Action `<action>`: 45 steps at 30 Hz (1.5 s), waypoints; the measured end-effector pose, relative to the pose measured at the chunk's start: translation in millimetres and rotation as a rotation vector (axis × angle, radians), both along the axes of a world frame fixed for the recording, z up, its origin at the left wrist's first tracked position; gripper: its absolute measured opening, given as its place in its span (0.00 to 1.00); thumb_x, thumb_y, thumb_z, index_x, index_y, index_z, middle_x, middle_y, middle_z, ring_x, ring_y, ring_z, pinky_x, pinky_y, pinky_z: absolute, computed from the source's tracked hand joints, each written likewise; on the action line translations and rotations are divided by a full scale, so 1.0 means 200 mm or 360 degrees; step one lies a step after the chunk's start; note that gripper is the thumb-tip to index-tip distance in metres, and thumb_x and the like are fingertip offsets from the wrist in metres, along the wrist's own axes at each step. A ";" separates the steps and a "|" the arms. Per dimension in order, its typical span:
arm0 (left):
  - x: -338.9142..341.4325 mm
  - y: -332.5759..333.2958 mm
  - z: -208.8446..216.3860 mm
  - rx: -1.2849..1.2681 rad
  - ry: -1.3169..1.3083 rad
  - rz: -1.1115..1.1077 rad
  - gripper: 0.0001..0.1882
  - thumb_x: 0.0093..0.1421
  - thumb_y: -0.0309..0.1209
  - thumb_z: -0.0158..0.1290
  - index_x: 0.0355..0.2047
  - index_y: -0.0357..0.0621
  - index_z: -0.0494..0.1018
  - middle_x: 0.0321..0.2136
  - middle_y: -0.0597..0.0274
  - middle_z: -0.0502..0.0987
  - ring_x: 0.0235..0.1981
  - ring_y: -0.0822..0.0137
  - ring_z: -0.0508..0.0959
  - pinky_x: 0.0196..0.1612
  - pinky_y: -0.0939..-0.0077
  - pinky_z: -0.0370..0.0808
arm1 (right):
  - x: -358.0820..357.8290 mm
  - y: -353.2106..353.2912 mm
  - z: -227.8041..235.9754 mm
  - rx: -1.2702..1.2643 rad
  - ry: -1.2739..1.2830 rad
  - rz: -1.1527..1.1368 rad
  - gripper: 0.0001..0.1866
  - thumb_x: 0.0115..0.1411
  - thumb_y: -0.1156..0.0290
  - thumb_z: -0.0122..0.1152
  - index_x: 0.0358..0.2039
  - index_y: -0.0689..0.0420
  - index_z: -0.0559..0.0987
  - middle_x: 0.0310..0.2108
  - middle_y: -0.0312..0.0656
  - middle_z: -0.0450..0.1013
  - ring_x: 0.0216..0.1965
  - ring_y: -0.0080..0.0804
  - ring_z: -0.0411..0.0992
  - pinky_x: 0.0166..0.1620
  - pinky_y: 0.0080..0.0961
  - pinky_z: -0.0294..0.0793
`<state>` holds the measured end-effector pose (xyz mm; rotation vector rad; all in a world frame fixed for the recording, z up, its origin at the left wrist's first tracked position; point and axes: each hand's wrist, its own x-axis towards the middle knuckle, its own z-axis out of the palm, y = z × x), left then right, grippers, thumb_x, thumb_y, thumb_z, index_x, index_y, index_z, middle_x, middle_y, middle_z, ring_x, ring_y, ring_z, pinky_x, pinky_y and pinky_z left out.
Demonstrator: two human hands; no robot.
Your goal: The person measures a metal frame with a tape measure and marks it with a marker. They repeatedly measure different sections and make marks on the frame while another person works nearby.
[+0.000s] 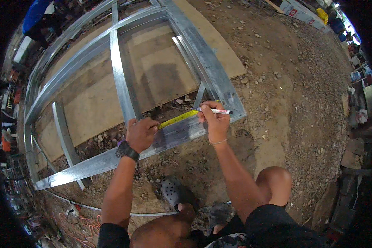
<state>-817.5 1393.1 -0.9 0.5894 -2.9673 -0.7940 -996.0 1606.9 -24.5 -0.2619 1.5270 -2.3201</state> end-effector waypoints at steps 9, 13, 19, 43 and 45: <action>0.00 -0.01 -0.01 -0.0024 0.0015 -0.0040 0.11 0.65 0.36 0.56 0.45 0.56 0.84 0.39 0.66 0.82 0.43 0.60 0.81 0.60 0.51 0.61 | 0.09 -0.05 0.07 0.0256 -0.0050 0.0215 0.13 0.65 0.76 0.69 0.29 0.57 0.71 0.19 0.38 0.74 0.18 0.23 0.73 0.22 0.23 0.72; 0.01 -0.02 -0.02 -0.0044 0.0011 -0.0039 0.11 0.64 0.35 0.56 0.45 0.55 0.84 0.40 0.66 0.82 0.43 0.59 0.81 0.60 0.51 0.62 | 0.06 -0.07 0.05 0.0300 -0.0067 0.0208 0.15 0.63 0.73 0.72 0.27 0.54 0.72 0.21 0.39 0.77 0.21 0.20 0.74 0.22 0.20 0.70; 0.01 -0.01 -0.04 -0.0074 0.0051 -0.0024 0.11 0.64 0.34 0.57 0.45 0.53 0.84 0.40 0.64 0.82 0.45 0.58 0.81 0.60 0.50 0.62 | 0.15 -0.15 0.04 0.0641 0.0357 0.0307 0.16 0.65 0.73 0.69 0.26 0.55 0.68 0.19 0.35 0.74 0.21 0.18 0.73 0.25 0.22 0.71; 0.01 -0.03 -0.03 -0.0047 0.0058 -0.0064 0.11 0.63 0.34 0.56 0.44 0.53 0.83 0.36 0.63 0.80 0.43 0.56 0.81 0.58 0.52 0.64 | 0.16 -0.15 -0.04 0.0690 0.0574 0.0415 0.14 0.65 0.74 0.69 0.29 0.57 0.70 0.21 0.36 0.75 0.23 0.18 0.74 0.26 0.24 0.71; 0.00 -0.01 -0.01 -0.0121 0.0021 -0.0073 0.11 0.63 0.34 0.57 0.44 0.54 0.83 0.35 0.64 0.80 0.43 0.57 0.81 0.58 0.52 0.64 | 0.19 -0.16 -0.01 0.0622 0.0366 0.0376 0.14 0.65 0.74 0.69 0.29 0.57 0.70 0.21 0.36 0.75 0.23 0.18 0.73 0.26 0.24 0.71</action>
